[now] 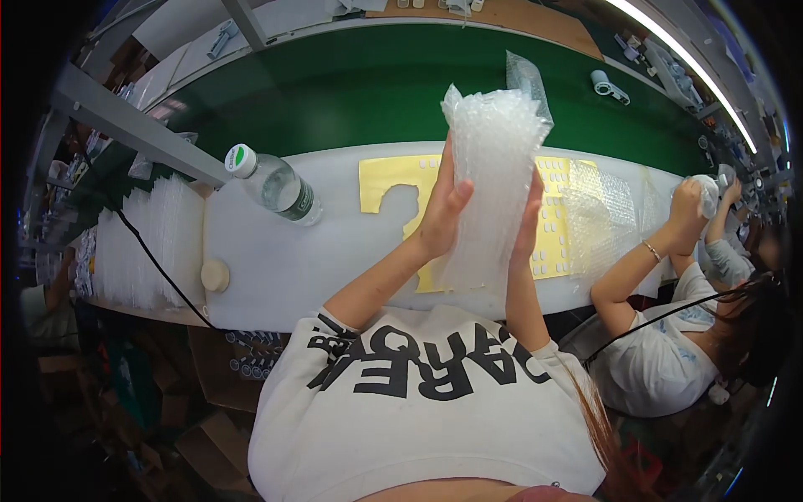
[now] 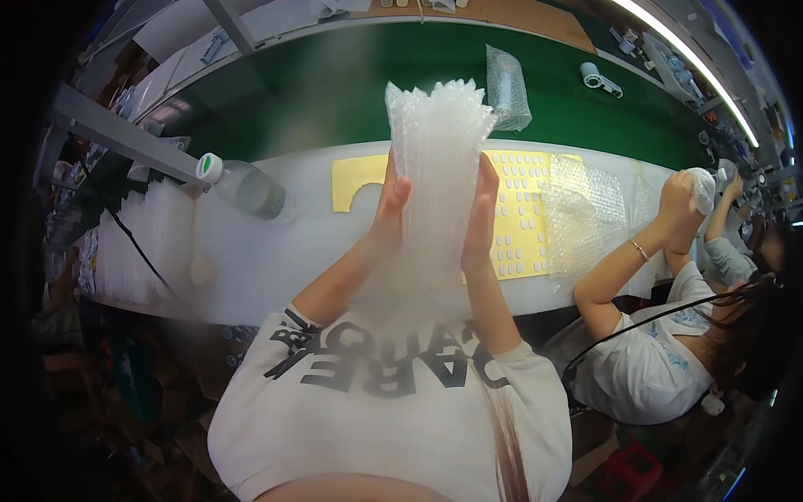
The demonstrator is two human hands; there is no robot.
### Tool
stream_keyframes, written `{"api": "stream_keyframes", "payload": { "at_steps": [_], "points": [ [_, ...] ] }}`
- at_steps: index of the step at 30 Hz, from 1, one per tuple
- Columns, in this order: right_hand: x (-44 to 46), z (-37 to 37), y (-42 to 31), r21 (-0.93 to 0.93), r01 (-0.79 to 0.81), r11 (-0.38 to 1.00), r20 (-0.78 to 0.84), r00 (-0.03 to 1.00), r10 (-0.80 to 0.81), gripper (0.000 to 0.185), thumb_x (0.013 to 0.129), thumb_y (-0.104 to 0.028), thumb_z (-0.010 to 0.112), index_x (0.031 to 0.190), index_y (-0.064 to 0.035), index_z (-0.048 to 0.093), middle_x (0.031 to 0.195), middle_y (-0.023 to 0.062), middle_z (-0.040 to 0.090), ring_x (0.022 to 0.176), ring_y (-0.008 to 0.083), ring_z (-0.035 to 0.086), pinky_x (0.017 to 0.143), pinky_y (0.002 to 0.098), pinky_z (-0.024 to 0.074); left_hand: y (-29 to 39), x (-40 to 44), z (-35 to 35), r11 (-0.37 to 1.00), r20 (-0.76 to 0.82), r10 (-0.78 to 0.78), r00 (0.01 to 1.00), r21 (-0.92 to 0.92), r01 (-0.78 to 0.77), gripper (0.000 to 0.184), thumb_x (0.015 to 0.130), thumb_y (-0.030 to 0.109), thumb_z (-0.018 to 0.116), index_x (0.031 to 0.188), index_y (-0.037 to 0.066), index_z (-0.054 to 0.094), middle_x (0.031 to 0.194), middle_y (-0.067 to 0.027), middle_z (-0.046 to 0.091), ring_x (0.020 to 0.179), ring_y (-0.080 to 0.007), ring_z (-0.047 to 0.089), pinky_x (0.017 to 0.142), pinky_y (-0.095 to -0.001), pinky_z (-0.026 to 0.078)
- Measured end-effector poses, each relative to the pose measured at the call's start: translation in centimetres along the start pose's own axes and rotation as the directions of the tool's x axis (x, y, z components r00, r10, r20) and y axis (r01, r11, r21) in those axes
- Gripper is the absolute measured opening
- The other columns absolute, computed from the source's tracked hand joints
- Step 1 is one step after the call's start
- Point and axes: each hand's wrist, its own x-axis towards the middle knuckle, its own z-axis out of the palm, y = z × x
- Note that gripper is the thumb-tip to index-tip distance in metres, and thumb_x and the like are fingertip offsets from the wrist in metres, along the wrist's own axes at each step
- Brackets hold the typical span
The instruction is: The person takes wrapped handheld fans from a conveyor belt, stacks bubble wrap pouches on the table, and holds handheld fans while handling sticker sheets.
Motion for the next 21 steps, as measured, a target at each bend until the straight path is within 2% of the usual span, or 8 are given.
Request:
{"api": "stream_keyframes", "payload": {
  "at_steps": [1,3,5,8,11,15,17,21],
  "points": [
    [-0.4,-0.3,0.4,0.002,-0.013,1.000,-0.007,1.000,0.013,0.058,0.090,-0.047,0.037,0.139,-0.0156,0.028,0.140,0.0102,0.031,0.127,0.0276,0.031,0.105,0.0420,0.0263,0.3,-0.7,0.1,0.999,0.070,0.029,0.997,0.032,-0.032,0.081,0.084,0.048,0.044,0.143,0.011,0.002,0.148,-0.0118,0.008,0.134,-0.0323,0.011,0.107,-0.0468,0.012],
    [-1.2,-2.0,1.9,0.048,0.304,0.951,0.206,0.929,-0.307,0.061,0.087,-0.046,0.043,0.138,-0.0168,0.026,0.143,0.0107,0.024,0.128,0.0295,0.028,0.103,0.0439,0.0261,-1.1,-2.4,-1.1,0.995,0.177,0.055,0.983,0.070,-0.068,0.082,0.082,0.044,0.047,0.143,0.010,0.004,0.147,-0.0122,0.009,0.133,-0.0321,0.014,0.106,-0.0463,0.014],
    [-1.6,-3.5,3.1,0.159,0.582,0.797,0.387,0.706,-0.593,0.066,0.083,-0.044,0.049,0.138,-0.0180,0.024,0.145,0.0111,0.017,0.129,0.0313,0.025,0.102,0.0457,0.0259,-3.7,-4.4,-3.3,0.989,0.286,0.065,0.956,0.108,-0.099,0.083,0.080,0.041,0.050,0.142,0.009,0.006,0.147,-0.0126,0.011,0.132,-0.0320,0.016,0.105,-0.0459,0.016],
    [-2.7,-4.5,3.7,-0.065,0.613,0.788,0.404,0.738,-0.541,0.068,0.082,-0.043,0.052,0.138,-0.0170,0.024,0.145,0.0111,0.018,0.130,0.0322,0.023,0.101,0.0453,0.0266,-9.2,-7.4,-7.5,0.980,0.466,0.077,0.882,0.126,-0.152,0.084,0.077,0.036,0.055,0.142,0.007,0.008,0.146,-0.0131,0.013,0.131,-0.0317,0.020,0.105,-0.0453,0.019],
    [-5.3,-6.3,5.3,-0.279,0.599,0.750,0.407,0.781,-0.473,0.070,0.080,-0.041,0.055,0.138,-0.0160,0.024,0.146,0.0111,0.018,0.131,0.0332,0.021,0.101,0.0448,0.0272,-11.1,-8.8,-8.3,0.971,0.463,0.055,0.885,0.182,-0.155,0.085,0.076,0.032,0.058,0.141,0.006,0.010,0.145,-0.0136,0.015,0.129,-0.0315,0.023,0.104,-0.0447,0.022],
    [-8.5,-12.5,11.3,-0.645,0.494,0.582,0.518,0.843,-0.141,0.064,0.083,-0.042,0.049,0.137,-0.0150,0.026,0.145,0.0151,0.020,0.130,0.0332,0.025,0.100,0.0433,0.0278,-8.6,-7.5,-5.1,0.967,0.252,-0.047,0.967,0.253,-0.019,0.080,0.078,0.030,0.056,0.140,0.006,0.012,0.144,-0.0144,0.017,0.127,-0.0315,0.026,0.103,-0.0437,0.024],
    [-5.5,-6.2,2.6,-0.292,0.091,0.952,0.237,0.971,-0.020,0.060,0.085,-0.041,0.047,0.135,-0.0131,0.030,0.143,0.0168,0.023,0.128,0.0321,0.029,0.099,0.0422,0.0301,-4.5,-5.4,-1.1,0.993,0.102,-0.109,0.989,0.051,0.104,0.077,0.080,0.030,0.053,0.140,0.006,0.011,0.143,-0.0153,0.016,0.127,-0.0318,0.026,0.103,-0.0437,0.023],
    [-2.1,-3.0,-3.7,0.037,-0.201,0.979,0.038,0.979,0.200,0.055,0.087,-0.040,0.043,0.132,-0.0100,0.036,0.139,0.0185,0.031,0.124,0.0296,0.037,0.097,0.0401,0.0345,1.0,-0.7,5.0,0.981,-0.104,-0.156,0.982,-0.128,0.143,0.074,0.084,0.037,0.046,0.141,0.008,0.008,0.144,-0.0169,0.012,0.130,-0.0340,0.019,0.104,-0.0451,0.019]
  ]
}}
